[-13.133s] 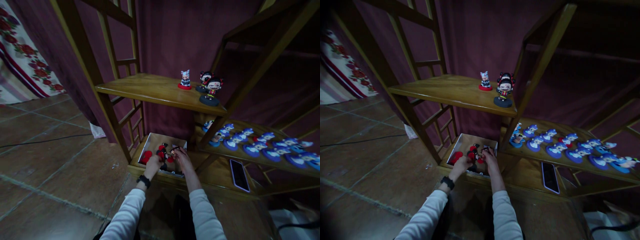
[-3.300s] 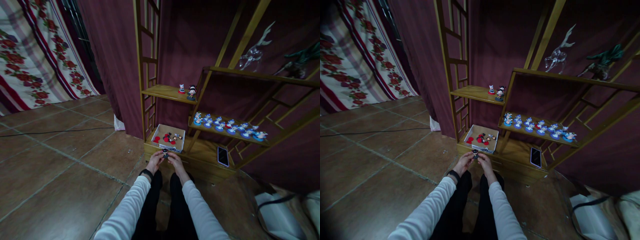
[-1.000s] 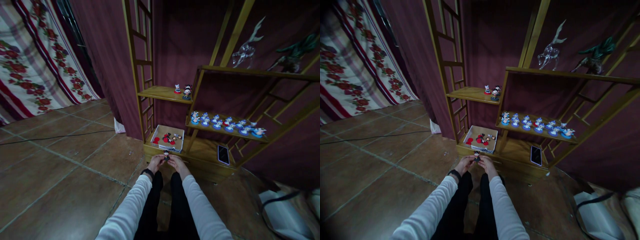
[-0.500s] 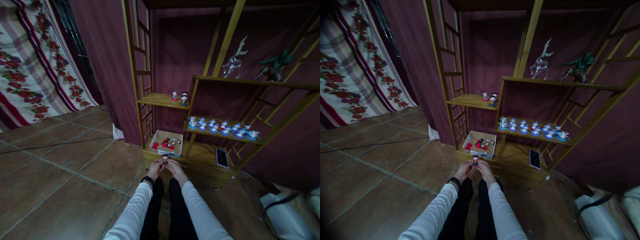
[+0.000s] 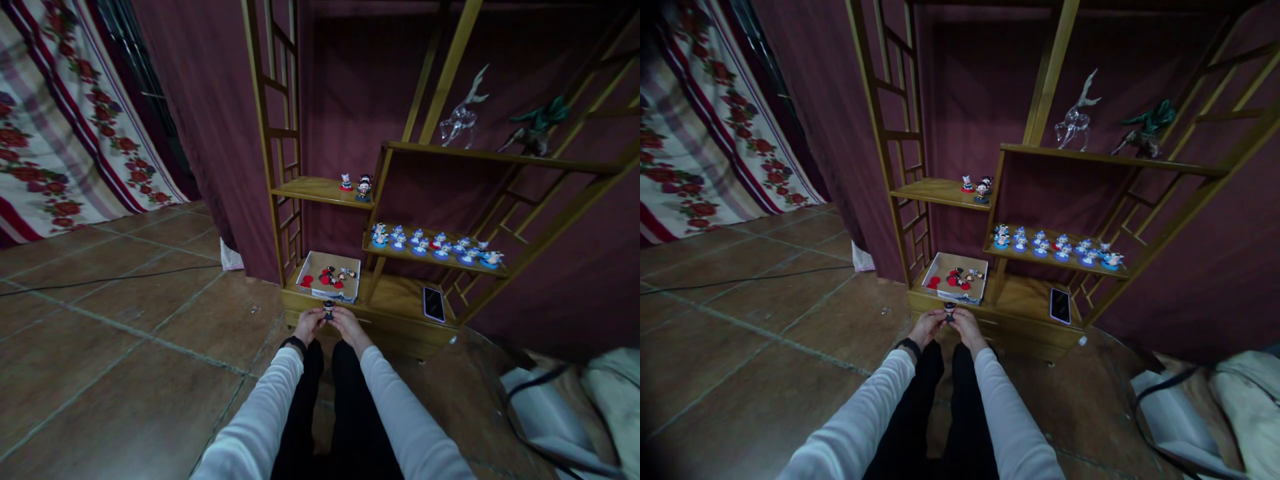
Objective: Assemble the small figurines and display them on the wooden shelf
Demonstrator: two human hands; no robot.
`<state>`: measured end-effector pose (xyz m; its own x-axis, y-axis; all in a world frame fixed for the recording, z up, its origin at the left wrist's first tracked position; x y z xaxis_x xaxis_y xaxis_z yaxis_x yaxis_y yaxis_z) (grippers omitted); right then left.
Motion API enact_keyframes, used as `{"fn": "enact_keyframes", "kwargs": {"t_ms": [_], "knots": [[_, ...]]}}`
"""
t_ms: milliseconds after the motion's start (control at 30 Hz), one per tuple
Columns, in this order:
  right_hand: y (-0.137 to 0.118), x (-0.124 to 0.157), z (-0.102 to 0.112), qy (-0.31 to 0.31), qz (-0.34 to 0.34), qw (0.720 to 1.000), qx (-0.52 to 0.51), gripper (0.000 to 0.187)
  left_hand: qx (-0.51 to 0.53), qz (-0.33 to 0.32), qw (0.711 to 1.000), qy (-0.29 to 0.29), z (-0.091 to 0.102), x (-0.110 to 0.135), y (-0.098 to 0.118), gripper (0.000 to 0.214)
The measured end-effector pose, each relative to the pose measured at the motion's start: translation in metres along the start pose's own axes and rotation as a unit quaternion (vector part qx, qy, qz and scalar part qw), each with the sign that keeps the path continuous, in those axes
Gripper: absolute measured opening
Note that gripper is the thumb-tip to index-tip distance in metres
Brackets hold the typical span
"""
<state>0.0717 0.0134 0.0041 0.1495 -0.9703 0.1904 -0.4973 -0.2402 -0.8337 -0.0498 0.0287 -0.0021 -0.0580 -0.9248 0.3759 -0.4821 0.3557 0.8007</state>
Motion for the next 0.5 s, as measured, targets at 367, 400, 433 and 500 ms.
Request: {"fn": "enact_keyframes", "kwargs": {"t_ms": [367,400,433,500], "knots": [[-0.0020,-0.0054,0.0047,-0.013,-0.012,1.000,0.022,0.023,-0.015,0.020,1.000,-0.010,-0.0021,-0.0040,-0.0005,0.012],[-0.0019,-0.0063,0.0049,-0.015,-0.014,1.000,0.023,0.023,-0.014,0.024,1.000,-0.013,-0.0018,-0.0041,-0.0002,0.011],[-0.0019,-0.0072,0.0051,-0.015,-0.016,1.000,0.022,0.024,-0.011,0.028,0.999,-0.018,-0.0015,-0.0043,0.0001,0.010],[-0.0016,-0.0091,0.0057,-0.010,-0.021,1.000,0.017,0.025,-0.006,0.036,0.999,-0.027,-0.0009,-0.0050,0.0007,0.008]]}}
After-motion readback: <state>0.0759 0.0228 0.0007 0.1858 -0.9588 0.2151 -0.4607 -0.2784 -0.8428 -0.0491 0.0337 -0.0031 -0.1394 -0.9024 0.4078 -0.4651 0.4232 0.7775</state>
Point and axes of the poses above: each hand's wrist, its own x-axis away from the middle knuckle, its own z-axis out of the back of the hand, y = z × x, the point moved 1 cm from there along -x, towards the middle knuckle, and after that the axes turned 5 degrees about -y, right-handed, at the moved point
